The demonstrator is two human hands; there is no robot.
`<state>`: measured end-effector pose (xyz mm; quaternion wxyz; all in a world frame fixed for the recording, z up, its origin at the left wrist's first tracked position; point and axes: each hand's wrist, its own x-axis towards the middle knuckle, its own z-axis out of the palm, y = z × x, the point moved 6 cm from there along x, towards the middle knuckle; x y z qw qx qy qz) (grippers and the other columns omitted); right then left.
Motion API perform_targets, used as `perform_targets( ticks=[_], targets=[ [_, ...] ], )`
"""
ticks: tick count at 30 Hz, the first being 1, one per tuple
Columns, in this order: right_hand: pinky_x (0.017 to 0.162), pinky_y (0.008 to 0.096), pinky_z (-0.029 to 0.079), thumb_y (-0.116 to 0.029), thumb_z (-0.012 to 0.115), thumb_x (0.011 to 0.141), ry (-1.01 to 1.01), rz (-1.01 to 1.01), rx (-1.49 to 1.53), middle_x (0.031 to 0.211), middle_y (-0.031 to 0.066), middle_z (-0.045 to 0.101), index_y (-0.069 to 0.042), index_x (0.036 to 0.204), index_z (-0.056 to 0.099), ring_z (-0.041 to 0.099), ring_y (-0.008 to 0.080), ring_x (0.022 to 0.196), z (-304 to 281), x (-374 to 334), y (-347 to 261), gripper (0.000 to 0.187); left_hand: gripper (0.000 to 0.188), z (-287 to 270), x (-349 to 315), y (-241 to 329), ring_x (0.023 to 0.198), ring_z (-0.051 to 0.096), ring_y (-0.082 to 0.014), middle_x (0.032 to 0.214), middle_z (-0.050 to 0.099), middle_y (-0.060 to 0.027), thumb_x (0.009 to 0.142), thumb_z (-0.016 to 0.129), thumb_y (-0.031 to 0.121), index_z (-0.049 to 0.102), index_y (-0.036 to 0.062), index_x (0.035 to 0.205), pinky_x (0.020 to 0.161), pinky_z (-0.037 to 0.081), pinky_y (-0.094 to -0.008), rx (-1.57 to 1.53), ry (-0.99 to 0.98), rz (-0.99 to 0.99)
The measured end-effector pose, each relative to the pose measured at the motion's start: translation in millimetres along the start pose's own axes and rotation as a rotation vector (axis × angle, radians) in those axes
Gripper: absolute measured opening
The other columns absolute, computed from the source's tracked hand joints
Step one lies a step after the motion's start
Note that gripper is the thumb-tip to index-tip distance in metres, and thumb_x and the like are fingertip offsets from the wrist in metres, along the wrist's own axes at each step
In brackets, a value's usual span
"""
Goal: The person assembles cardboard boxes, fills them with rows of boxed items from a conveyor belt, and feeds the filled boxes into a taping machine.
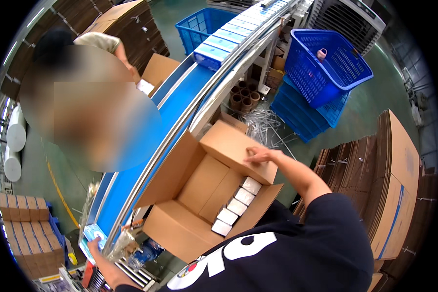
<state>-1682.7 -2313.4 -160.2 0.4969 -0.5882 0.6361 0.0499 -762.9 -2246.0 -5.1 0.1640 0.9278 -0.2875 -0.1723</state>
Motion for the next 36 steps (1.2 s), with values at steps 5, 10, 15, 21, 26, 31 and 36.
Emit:
perform_targets(
  ticks=[5,10,15,21,26,31,36],
  targets=[
    [0.104,0.0408,0.029,-0.071,0.049,0.074,-0.137,0.138,0.246,0.141,0.0138,0.034,-0.023,0.146,0.007,0.031,0.0295,0.130,-15.3,22.7,-9.2,0.096,0.047,88.7,-100.3,170.7,0.087,0.059,-0.0222,0.098,0.062,-0.0143,0.070,0.068,0.011,0.052,-0.0086,0.109,0.078,0.046,-0.0332,-0.293,-0.281,0.244],
    [0.100,0.0390,0.033,-0.070,0.050,0.075,-0.287,0.091,0.279,0.138,0.0152,0.039,-0.024,0.146,0.008,0.036,0.0296,0.128,-49.1,53.1,-25.0,0.094,0.083,190.1,-236.1,388.9,0.108,0.054,-0.0354,0.114,0.056,-0.0256,0.071,0.066,0.043,0.032,-0.0071,0.127,0.091,0.041,-0.0372,0.114,-0.282,0.418],
    [0.084,0.0359,0.047,-0.045,0.058,0.083,-0.112,-0.400,0.039,0.104,0.0125,0.063,-0.004,0.111,0.058,0.059,0.0257,0.098,-176.3,72.4,-55.7,0.050,0.089,300.7,-331.8,571.4,0.106,0.054,-0.0397,0.113,0.055,-0.0274,0.073,0.060,0.056,0.025,-0.0044,0.129,0.090,0.043,-0.0405,0.074,-0.430,0.678],
    [0.083,0.0357,0.046,-0.049,0.049,0.088,0.975,-0.677,0.140,0.102,0.0144,0.063,-0.004,0.109,0.061,0.060,0.0268,0.094,-438.8,28.6,-114.1,0.051,0.083,361.6,-383.1,650.2,0.113,0.050,-0.0364,0.119,0.051,-0.0265,0.080,0.060,0.047,0.021,-0.0044,0.133,0.093,0.041,-0.0394,-0.242,-0.461,0.819],
    [0.090,0.0417,0.043,-0.052,0.055,0.081,1.045,-0.281,-0.392,0.112,0.0170,0.059,-0.005,0.122,0.051,0.054,0.0321,0.106,-435.5,86.0,-132.6,0.063,0.063,356.5,-363.9,621.9,0.094,0.055,-0.0184,0.108,0.056,-0.0109,0.085,0.060,0.037,0.033,0.0025,0.130,0.075,0.047,-0.0305,-0.309,-0.632,0.661],
    [0.092,0.0377,0.042,-0.071,0.060,0.065,0.502,-0.213,-0.050,0.113,0.0262,0.057,0.007,0.123,0.043,0.056,0.0360,0.106,-385.5,112.1,-174.2,0.099,0.065,328.0,-311.9,575.9,0.097,0.054,-0.0189,0.106,0.056,-0.0115,0.077,0.071,0.032,0.038,-0.0039,0.120,0.085,0.044,-0.0306,-0.508,-0.604,0.569],
    [0.091,0.0391,0.043,-0.070,0.064,0.059,0.449,-0.324,-0.039,0.108,0.0298,0.057,0.009,0.118,0.045,0.056,0.0396,0.104,-295.5,89.2,-247.9,0.101,0.064,254.8,-287.4,508.7,0.095,0.059,-0.0208,0.108,0.057,-0.0137,0.072,0.076,0.022,0.041,-0.0027,0.118,0.082,0.050,-0.0312,-0.785,-0.701,0.249]
  ],
)
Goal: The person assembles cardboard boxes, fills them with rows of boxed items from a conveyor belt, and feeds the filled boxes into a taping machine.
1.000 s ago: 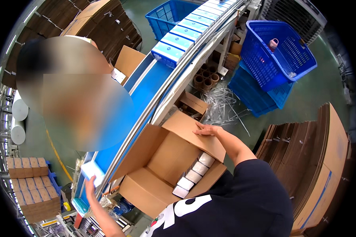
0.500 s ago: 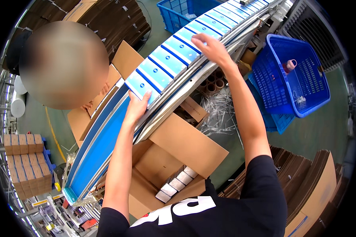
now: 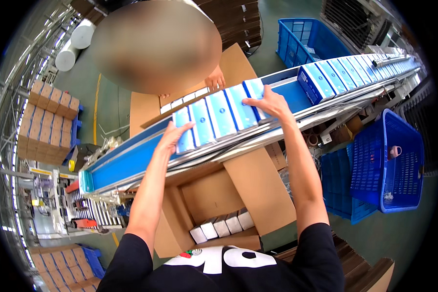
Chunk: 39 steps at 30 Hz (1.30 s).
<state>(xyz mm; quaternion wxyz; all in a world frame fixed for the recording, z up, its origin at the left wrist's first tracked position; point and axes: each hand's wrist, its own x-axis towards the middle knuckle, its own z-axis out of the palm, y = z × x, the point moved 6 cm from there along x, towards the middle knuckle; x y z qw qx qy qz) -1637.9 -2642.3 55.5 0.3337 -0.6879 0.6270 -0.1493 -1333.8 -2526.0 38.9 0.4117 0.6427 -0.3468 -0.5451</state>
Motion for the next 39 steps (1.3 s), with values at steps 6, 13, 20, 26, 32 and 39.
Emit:
perform_targets(
  ticks=[6,13,20,26,32,39],
  targets=[
    [0.077,0.0359,0.052,-0.071,0.066,0.058,0.274,-0.289,0.167,0.103,0.0226,0.061,0.001,0.126,0.040,0.063,0.0332,0.090,-4.7,-74.1,-71.1,0.102,0.052,-61.4,-100.1,66.3,0.087,0.059,-0.0185,0.098,0.060,-0.0136,0.071,0.077,0.022,0.047,-0.0027,0.107,0.074,0.052,-0.0326,0.120,0.130,0.414],
    [0.075,0.0410,0.054,-0.066,0.064,0.068,-0.007,-0.323,0.060,0.092,0.0256,0.062,-0.002,0.138,0.020,0.065,0.0385,0.083,75.9,-240.0,-93.4,0.105,0.068,-110.8,-264.6,-82.6,0.100,0.053,-0.0219,0.114,0.050,-0.0148,0.072,0.076,0.019,0.033,-0.0007,0.122,0.087,0.045,-0.0344,0.000,0.275,0.217],
    [0.099,0.0410,0.037,-0.077,0.045,0.070,-0.759,0.203,-0.676,0.125,0.0279,0.047,0.003,0.140,0.015,0.047,0.0366,0.118,323.9,-245.1,83.6,0.110,0.086,-74.1,-234.2,-333.8,0.120,0.044,-0.0376,0.131,0.038,-0.0303,0.079,0.050,0.061,0.021,0.0104,0.142,0.097,0.038,-0.0423,0.927,-0.180,-0.625],
    [0.107,0.0379,0.026,-0.057,0.033,0.088,-1.108,0.118,-0.733,0.142,0.0093,0.036,-0.008,0.131,0.045,0.033,0.0259,0.131,437.2,-205.7,111.9,0.066,0.058,-51.8,-150.8,-424.4,0.124,0.041,-0.0318,0.139,0.040,-0.0059,0.091,0.028,0.054,0.043,0.0179,0.134,0.100,0.036,-0.0392,1.090,-0.524,-0.618],
    [0.109,0.0412,0.022,-0.067,0.025,0.086,-1.235,-0.047,-0.578,0.145,0.0062,0.031,-0.016,0.138,0.035,0.026,0.0275,0.134,426.7,-248.0,44.0,0.073,0.054,-38.7,-152.2,-467.8,0.130,0.033,-0.0287,0.138,0.040,-0.0102,0.092,0.031,0.051,0.044,0.0170,0.132,0.107,0.026,-0.0354,0.704,-0.468,-0.540],
    [0.107,0.0392,0.025,-0.053,0.037,0.091,-1.494,-0.418,0.100,0.138,0.0091,0.040,-0.012,0.134,0.042,0.034,0.0252,0.128,320.9,-221.3,40.6,0.059,0.068,-23.5,-179.2,-465.2,0.135,0.024,-0.0277,0.147,0.024,-0.0116,0.088,0.046,0.045,0.022,0.0111,0.142,0.110,0.020,-0.0382,0.965,-0.614,-0.217]
  ],
)
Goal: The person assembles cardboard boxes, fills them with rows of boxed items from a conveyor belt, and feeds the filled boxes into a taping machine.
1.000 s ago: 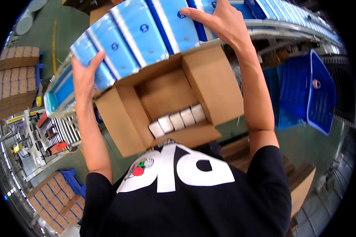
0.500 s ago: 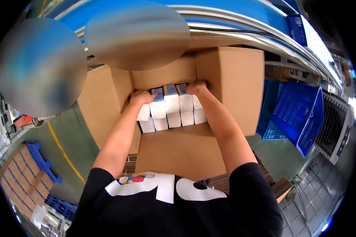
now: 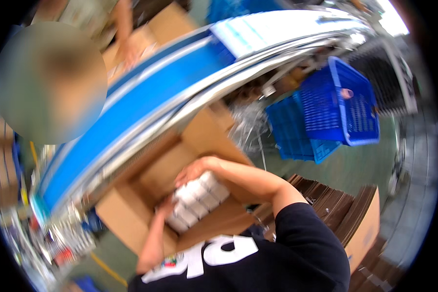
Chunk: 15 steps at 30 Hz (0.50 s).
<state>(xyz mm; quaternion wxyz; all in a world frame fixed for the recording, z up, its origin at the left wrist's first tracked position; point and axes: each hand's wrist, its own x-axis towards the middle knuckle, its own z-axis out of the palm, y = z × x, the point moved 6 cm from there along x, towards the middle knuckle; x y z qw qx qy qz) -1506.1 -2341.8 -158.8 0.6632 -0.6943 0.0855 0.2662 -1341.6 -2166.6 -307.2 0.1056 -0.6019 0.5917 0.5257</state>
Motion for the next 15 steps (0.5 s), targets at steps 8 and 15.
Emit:
perform_targets(
  ticks=[8,15],
  targets=[
    [0.089,0.0420,0.043,-0.049,0.045,0.088,2.087,-0.051,0.027,0.109,0.0124,0.061,-0.007,0.116,0.057,0.057,0.0259,0.102,-249.6,-486.0,-43.9,0.052,0.065,-46.4,-27.6,63.3,0.124,0.039,-0.0351,0.132,0.043,-0.0222,0.084,0.054,0.042,0.038,0.0030,0.133,0.103,0.031,-0.0387,-0.074,0.087,-0.057],
    [0.092,0.0422,0.041,-0.056,0.045,0.082,1.935,0.909,-0.524,0.116,0.0207,0.056,-0.001,0.116,0.055,0.055,0.0345,0.106,-300.1,-483.5,-1.1,0.065,0.065,-159.3,-99.8,180.4,0.128,0.037,-0.0264,0.136,0.042,-0.0158,0.088,0.054,0.040,0.035,-0.0014,0.134,0.103,0.032,-0.0338,-0.601,-0.030,0.093]
  ],
)
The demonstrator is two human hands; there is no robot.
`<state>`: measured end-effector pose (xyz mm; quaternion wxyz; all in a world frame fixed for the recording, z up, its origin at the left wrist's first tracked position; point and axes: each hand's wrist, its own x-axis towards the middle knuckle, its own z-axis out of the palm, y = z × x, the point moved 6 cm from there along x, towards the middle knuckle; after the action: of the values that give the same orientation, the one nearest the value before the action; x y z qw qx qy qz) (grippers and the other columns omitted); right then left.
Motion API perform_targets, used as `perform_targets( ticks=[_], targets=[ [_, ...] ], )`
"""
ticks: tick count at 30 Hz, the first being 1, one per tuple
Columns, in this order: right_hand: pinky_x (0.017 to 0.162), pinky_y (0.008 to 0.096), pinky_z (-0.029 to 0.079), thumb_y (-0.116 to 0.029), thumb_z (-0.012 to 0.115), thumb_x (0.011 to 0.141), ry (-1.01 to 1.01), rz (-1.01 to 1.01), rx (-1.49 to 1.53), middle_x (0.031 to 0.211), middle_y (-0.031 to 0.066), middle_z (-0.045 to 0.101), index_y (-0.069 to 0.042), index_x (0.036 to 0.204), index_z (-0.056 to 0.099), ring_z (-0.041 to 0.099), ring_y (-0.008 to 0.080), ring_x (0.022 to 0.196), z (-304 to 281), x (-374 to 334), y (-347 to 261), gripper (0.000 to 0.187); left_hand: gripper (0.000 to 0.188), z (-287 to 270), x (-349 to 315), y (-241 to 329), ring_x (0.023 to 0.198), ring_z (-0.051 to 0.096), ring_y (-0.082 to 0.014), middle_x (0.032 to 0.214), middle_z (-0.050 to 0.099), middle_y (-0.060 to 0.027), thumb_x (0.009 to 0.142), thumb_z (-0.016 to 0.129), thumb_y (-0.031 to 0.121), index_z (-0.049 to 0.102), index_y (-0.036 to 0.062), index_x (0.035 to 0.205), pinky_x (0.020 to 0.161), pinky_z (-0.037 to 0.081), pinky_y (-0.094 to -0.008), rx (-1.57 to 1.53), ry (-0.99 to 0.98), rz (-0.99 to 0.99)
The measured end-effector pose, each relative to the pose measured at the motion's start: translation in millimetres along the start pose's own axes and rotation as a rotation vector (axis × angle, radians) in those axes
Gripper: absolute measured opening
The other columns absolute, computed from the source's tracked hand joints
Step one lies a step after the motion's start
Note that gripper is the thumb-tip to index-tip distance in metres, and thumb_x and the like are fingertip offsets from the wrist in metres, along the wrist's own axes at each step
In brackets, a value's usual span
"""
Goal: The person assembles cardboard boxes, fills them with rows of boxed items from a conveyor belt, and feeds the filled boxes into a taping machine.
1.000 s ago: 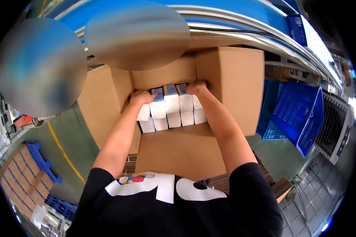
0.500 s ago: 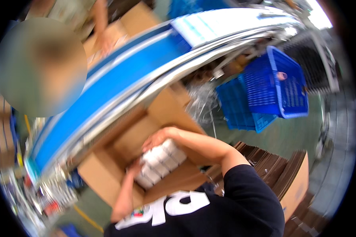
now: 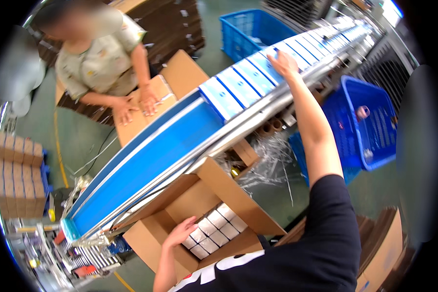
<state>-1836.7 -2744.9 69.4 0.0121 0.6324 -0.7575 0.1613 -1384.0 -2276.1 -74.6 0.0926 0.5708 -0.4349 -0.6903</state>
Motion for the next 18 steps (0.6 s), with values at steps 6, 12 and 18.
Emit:
perform_targets(
  ticks=[6,12,18],
  targets=[
    [0.102,0.0392,0.033,-0.073,0.042,0.077,-0.681,0.007,0.096,0.132,0.0255,0.042,0.004,0.131,0.040,0.042,0.0347,0.123,11.1,-73.4,-90.4,0.094,0.057,-153.0,-46.5,163.8,0.114,0.052,-0.0307,0.124,0.053,-0.0175,0.091,0.049,0.035,0.034,0.0048,0.136,0.093,0.043,-0.0437,-0.628,0.253,0.715],
    [0.090,0.0409,0.044,-0.075,0.058,0.061,-0.710,-0.226,0.300,0.115,0.0286,0.054,0.008,0.123,0.042,0.054,0.0400,0.107,37.8,-192.1,-253.7,0.105,0.067,-230.7,9.4,143.4,0.105,0.051,-0.0204,0.114,0.053,-0.0124,0.072,0.075,0.027,0.039,-0.0001,0.122,0.087,0.043,-0.0414,-0.172,0.592,0.372],
    [0.088,0.0380,0.045,-0.072,0.063,0.058,-0.514,-0.249,0.568,0.106,0.0271,0.059,0.007,0.118,0.043,0.058,0.0377,0.100,-0.8,-239.3,-309.6,0.102,0.058,-250.7,-67.2,128.8,0.091,0.059,-0.0220,0.105,0.057,-0.0139,0.070,0.076,0.008,0.039,0.0015,0.114,0.079,0.052,-0.0372,-0.481,0.674,0.546]
  ],
)
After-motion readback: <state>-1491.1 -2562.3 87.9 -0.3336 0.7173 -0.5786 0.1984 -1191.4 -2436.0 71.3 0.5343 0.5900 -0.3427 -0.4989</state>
